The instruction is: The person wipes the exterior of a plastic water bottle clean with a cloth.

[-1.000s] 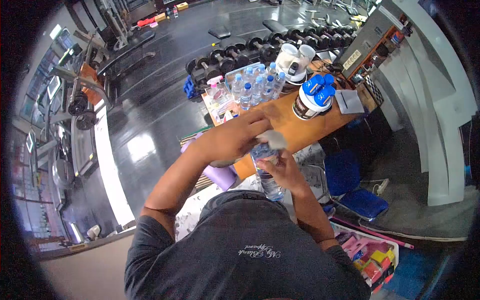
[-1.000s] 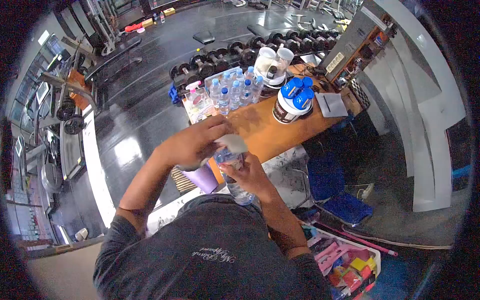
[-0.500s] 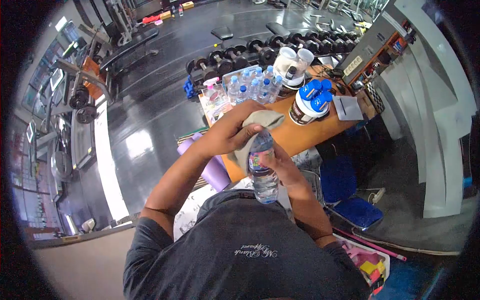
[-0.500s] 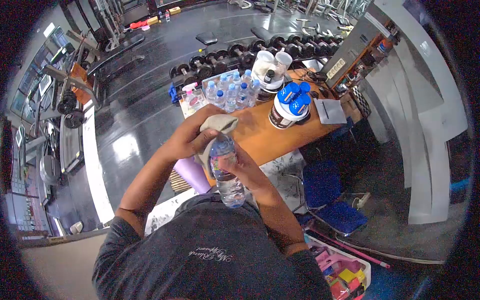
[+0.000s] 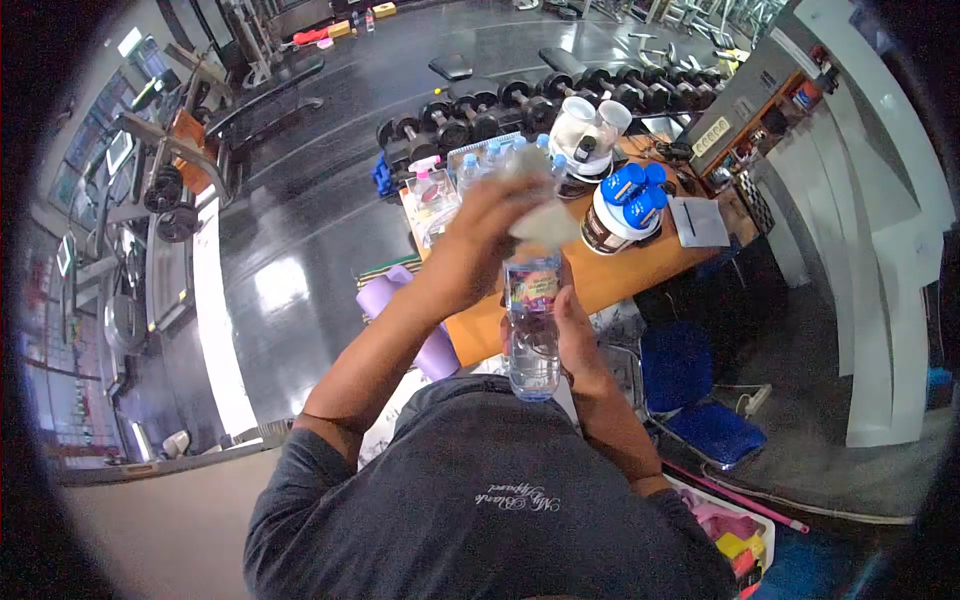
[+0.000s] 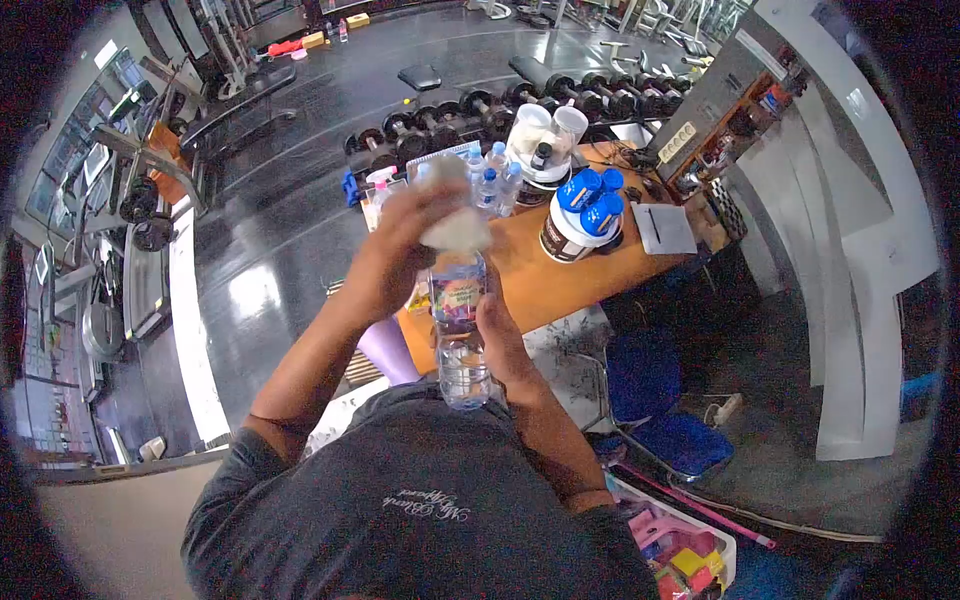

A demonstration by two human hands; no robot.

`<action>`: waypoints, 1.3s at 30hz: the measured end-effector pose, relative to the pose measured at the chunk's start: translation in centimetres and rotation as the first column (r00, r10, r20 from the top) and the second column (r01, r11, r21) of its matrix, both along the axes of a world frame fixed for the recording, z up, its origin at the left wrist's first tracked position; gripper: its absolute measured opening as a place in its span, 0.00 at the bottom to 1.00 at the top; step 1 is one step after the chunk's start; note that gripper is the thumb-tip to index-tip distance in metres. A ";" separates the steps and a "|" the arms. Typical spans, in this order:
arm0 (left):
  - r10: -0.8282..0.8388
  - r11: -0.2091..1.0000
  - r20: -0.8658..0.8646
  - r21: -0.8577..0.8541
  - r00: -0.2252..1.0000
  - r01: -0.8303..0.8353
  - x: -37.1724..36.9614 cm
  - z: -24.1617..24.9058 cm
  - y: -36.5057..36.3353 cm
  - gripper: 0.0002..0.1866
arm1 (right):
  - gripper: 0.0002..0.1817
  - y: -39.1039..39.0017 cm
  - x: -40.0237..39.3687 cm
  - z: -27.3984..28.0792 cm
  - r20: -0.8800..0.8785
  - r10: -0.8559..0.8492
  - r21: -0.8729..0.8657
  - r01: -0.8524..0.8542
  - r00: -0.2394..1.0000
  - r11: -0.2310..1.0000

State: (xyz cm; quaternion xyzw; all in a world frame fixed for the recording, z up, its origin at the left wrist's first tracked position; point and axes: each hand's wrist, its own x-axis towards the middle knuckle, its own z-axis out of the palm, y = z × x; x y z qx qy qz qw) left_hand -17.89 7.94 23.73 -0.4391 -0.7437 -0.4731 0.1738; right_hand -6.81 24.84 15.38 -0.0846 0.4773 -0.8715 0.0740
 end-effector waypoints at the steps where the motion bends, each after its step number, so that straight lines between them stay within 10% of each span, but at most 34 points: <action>1: -0.108 0.991 -0.058 -0.088 0.992 0.103 -0.5 -1.0 0.1 0.29 | 0.38 0.4 -0.3 -0.8 0.038 -0.003 -0.002 0.003 0.999 1.000; 9: -0.312 0.949 -0.072 -0.062 0.947 0.308 4.1 -3.6 -0.7 0.23 | 0.40 0.7 -2.6 -1.0 -0.009 -0.427 0.052 0.426 0.904 0.903; 13: -0.037 0.996 0.178 0.085 0.983 0.022 4.5 -4.0 -0.2 0.24 | 0.40 1.0 -3.2 -1.2 -0.168 -0.346 0.172 0.373 0.923 0.912; 15: 0.056 0.998 0.034 0.037 0.998 -0.057 2.0 -2.1 -0.9 0.26 | 0.39 -0.1 -2.4 0.1 -0.245 -0.316 0.267 0.377 0.917 0.887; 23: -0.156 0.987 -0.061 -0.044 0.986 0.154 6.1 -5.5 -0.8 0.23 | 0.36 -0.2 -3.3 0.0 -0.052 -0.352 -0.053 0.350 0.934 0.935; 26: -0.335 0.941 0.142 0.008 0.931 0.337 6.2 -5.6 -2.3 0.23 | 0.37 0.4 -3.2 -0.2 -0.036 -0.398 0.114 0.400 0.917 0.910; 33: 0.022 0.999 -0.029 0.029 0.999 -0.021 3.4 -3.2 -1.0 0.25 | 0.40 -2.2 -3.1 0.2 -0.061 -0.319 -0.027 0.318 0.946 0.948; 37: -0.201 0.976 -0.014 -0.092 0.980 0.199 7.1 -5.9 -1.6 0.26 | 0.37 0.5 -4.6 -1.2 0.112 -0.353 -0.107 0.364 0.929 0.925; 39: -0.355 0.928 0.074 -0.092 0.932 0.361 7.9 -6.0 -2.4 0.26 | 0.36 1.1 -3.7 2.3 0.022 -0.436 0.170 0.426 0.900 0.889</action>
